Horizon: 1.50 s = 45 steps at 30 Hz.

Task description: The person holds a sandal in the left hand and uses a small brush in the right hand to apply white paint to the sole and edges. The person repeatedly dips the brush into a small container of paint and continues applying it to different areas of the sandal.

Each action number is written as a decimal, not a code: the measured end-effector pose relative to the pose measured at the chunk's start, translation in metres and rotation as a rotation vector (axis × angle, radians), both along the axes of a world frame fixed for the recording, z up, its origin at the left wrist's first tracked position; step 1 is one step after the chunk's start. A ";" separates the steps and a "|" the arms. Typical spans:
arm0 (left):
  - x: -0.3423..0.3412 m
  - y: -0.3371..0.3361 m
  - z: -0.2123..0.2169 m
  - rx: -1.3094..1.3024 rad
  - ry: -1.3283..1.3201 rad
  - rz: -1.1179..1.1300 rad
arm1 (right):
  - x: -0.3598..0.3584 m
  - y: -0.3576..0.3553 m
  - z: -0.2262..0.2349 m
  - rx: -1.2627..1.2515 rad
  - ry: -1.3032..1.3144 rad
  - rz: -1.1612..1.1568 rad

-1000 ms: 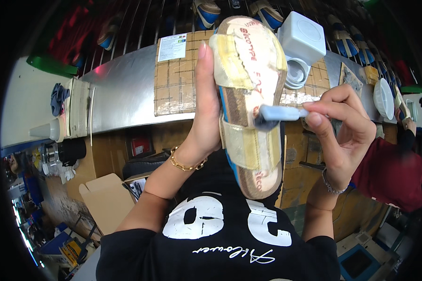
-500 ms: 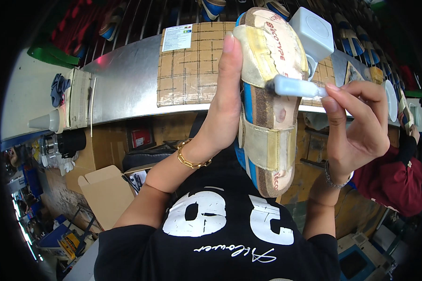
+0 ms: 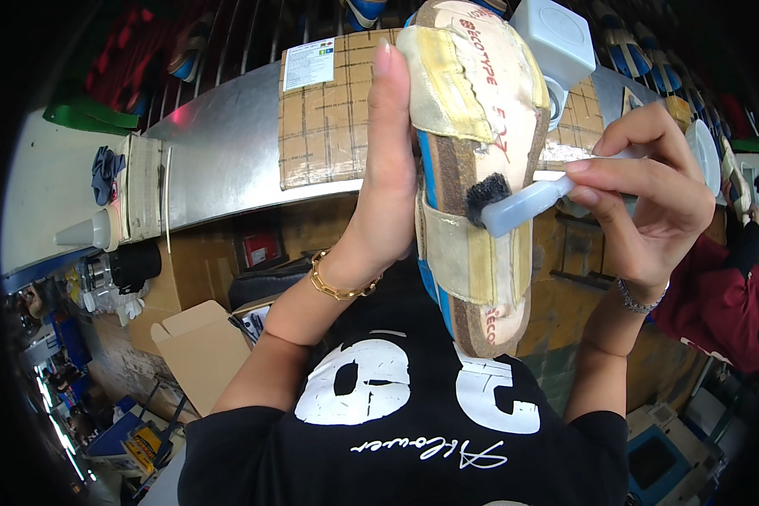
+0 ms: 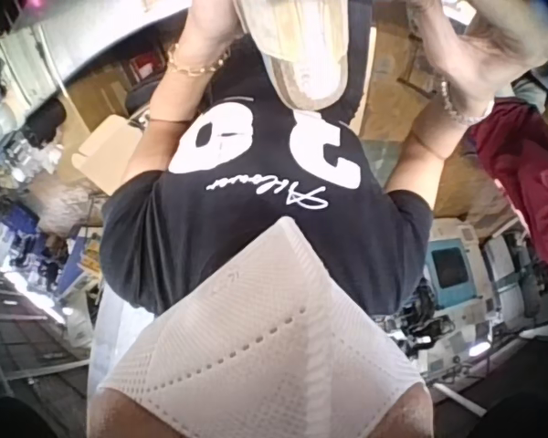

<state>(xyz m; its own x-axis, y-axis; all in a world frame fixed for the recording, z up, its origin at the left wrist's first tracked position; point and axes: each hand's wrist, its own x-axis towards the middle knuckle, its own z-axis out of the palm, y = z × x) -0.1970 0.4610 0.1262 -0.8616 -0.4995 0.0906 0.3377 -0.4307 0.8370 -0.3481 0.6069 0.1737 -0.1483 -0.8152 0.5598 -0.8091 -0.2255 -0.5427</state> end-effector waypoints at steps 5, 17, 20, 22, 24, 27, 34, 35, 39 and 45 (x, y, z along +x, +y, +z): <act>0.001 -0.002 -0.001 0.020 -0.028 -0.020 | 0.000 -0.001 0.004 0.040 -0.042 0.016; 0.004 -0.017 -0.037 0.284 0.320 -0.125 | 0.010 0.004 0.007 0.091 -0.032 -0.001; 0.011 -0.028 -0.046 0.221 0.321 -0.051 | 0.014 0.005 0.005 0.067 -0.045 0.014; 0.017 -0.024 -0.044 0.099 0.296 0.136 | 0.020 0.006 0.002 0.049 -0.076 0.017; 0.017 -0.025 -0.060 -0.228 0.391 0.277 | 0.021 0.007 0.001 0.035 -0.099 0.070; 0.021 -0.027 -0.058 -0.340 0.195 0.336 | 0.013 0.004 0.003 0.065 -0.148 0.167; 0.012 -0.026 -0.028 -0.115 0.075 0.599 | 0.019 0.004 -0.011 0.103 -0.281 -0.083; 0.014 -0.029 -0.027 -0.106 0.100 0.674 | 0.023 0.003 -0.017 0.067 -0.267 -0.096; 0.002 -0.035 -0.026 -0.085 0.254 0.850 | 0.047 0.010 -0.024 -0.025 -0.210 -0.285; 0.012 -0.039 -0.026 -0.328 0.067 0.865 | 0.057 0.015 -0.019 -0.045 0.029 -0.393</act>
